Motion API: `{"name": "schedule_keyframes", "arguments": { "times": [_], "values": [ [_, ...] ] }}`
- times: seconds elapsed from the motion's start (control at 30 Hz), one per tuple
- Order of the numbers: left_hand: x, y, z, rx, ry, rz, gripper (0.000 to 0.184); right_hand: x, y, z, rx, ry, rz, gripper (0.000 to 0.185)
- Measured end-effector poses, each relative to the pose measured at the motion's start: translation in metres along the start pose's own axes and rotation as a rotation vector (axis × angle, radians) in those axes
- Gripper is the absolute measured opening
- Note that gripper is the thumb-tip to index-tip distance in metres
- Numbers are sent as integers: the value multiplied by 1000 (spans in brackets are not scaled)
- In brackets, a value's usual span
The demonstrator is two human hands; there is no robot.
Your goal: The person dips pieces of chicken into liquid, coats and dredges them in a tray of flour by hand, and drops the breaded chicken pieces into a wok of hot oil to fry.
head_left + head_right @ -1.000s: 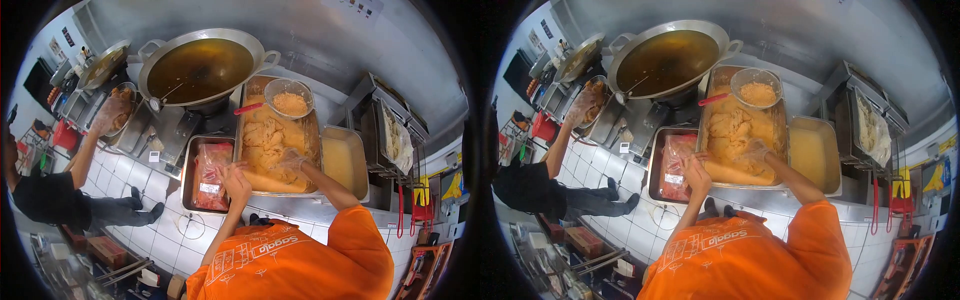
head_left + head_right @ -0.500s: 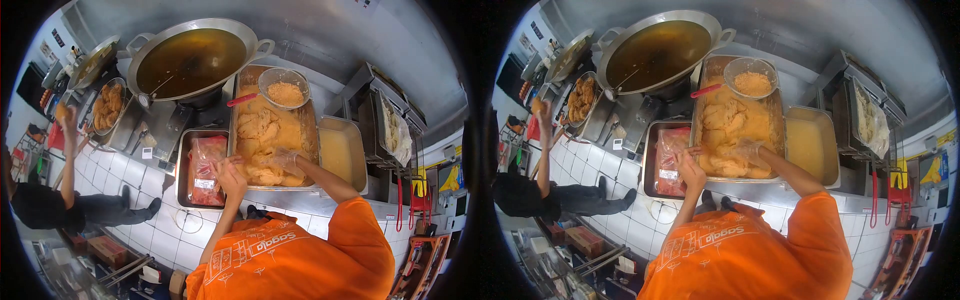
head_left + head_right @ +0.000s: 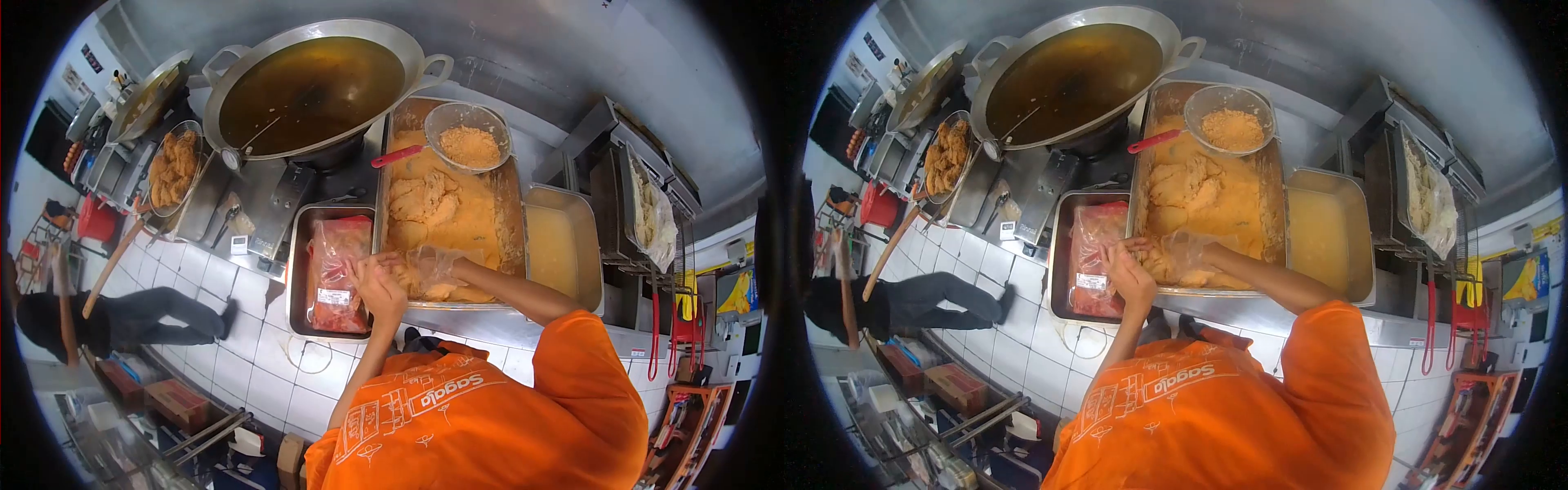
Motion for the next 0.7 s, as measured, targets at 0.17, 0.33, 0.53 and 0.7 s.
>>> {"name": "schedule_keyframes", "arguments": {
  "times": [0.17, 0.33, 0.53, 0.7],
  "values": [
    [0, -3, 0, -8, -8, -11, 47, -3, 15, -3, 31, 10, 191, 64],
    [4, -1, 2, 15, -6, -28, 49, 23, 1, 11, -350, -58, 24, 58],
    [1, -1, -1, 15, 7, -33, 49, 22, 21, -8, -345, 18, 83, 59],
    [2, 0, 0, 38, 12, -44, 50, 28, -52, 36, -218, 44, -509, 55]
  ]
}}
Point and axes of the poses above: each hand's wrist, its own z-axis away from the middle knuckle, its own y-axis out of the palm, x = y × z, the point moved 5 cm from there along -z, towards the middle knuckle, and after that the axes turned 5 degrees about -y, right-handed, at the moved point
